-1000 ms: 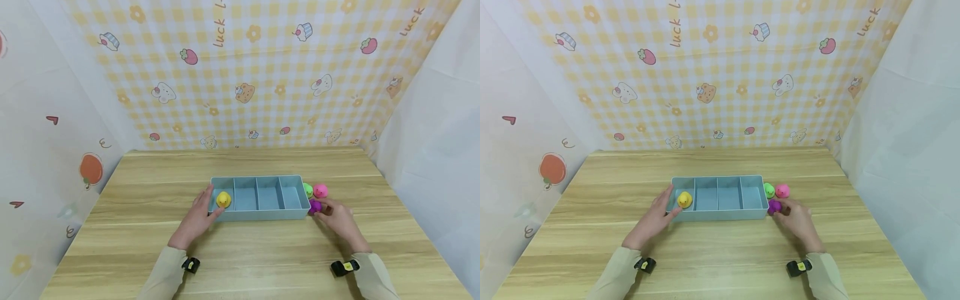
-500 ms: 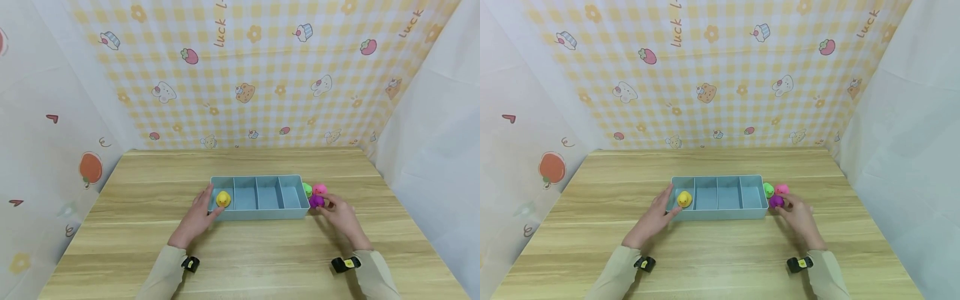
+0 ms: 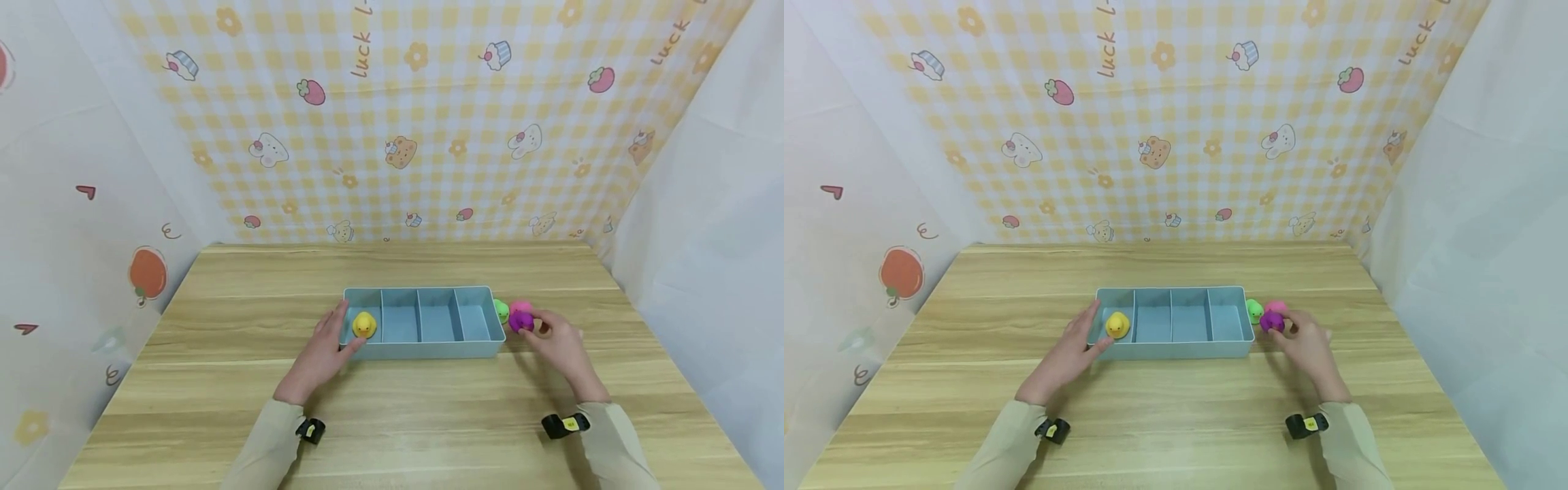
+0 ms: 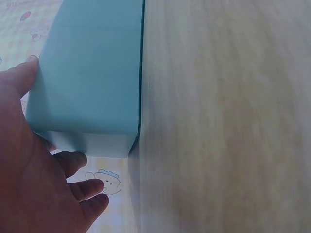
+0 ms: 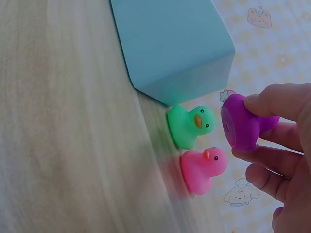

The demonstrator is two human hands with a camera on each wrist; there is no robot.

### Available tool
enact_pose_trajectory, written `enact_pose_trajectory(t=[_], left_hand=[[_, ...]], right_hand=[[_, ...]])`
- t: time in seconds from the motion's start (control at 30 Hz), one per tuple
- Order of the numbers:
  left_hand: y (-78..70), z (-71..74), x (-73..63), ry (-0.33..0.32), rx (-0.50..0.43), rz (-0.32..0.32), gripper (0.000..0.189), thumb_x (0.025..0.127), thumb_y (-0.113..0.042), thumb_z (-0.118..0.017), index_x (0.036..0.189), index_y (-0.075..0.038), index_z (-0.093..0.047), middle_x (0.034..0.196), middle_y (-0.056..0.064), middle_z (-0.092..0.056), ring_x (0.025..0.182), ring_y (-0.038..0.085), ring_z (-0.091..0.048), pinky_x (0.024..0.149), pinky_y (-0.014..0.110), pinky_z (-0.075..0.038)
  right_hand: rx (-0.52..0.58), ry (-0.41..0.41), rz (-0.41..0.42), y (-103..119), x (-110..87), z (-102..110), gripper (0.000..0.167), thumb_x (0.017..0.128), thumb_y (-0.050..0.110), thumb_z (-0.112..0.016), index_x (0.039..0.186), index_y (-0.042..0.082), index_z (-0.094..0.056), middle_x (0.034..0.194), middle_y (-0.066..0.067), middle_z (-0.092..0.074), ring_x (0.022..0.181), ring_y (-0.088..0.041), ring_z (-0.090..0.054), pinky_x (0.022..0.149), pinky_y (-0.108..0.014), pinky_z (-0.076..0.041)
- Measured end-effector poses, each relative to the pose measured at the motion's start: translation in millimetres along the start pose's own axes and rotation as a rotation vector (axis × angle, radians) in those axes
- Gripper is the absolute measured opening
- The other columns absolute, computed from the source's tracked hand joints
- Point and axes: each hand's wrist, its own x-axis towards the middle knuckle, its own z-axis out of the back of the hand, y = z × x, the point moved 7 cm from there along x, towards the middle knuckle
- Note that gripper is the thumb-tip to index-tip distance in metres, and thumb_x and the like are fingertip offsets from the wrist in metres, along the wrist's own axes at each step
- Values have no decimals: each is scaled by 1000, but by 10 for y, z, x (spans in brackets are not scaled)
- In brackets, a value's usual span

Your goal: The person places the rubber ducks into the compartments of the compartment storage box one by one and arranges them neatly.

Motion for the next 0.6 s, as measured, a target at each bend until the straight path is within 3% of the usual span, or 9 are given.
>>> enact_pose_trajectory(t=[0.37,0.6], left_hand=[[6,-10,-4,-7,10,-2,83,95,-48,-52,155,-14,-6,161,5,-11,147,36,-11,111,59,-27],[5,-6,-7,-18,14,-9,83,95,-47,-53,155,-13,-6,161,7,-11,146,37,-13,110,60,-28]], right_hand=[[-7,-5,-22,61,66,57,37,82,16,-73,115,-1,-64,89,-15,-63,80,-25,-53,72,-35,-23],[-9,-35,9,113,121,62,36,81,15,-74,113,1,-66,90,-14,-64,79,-25,-52,69,-32,-26]])
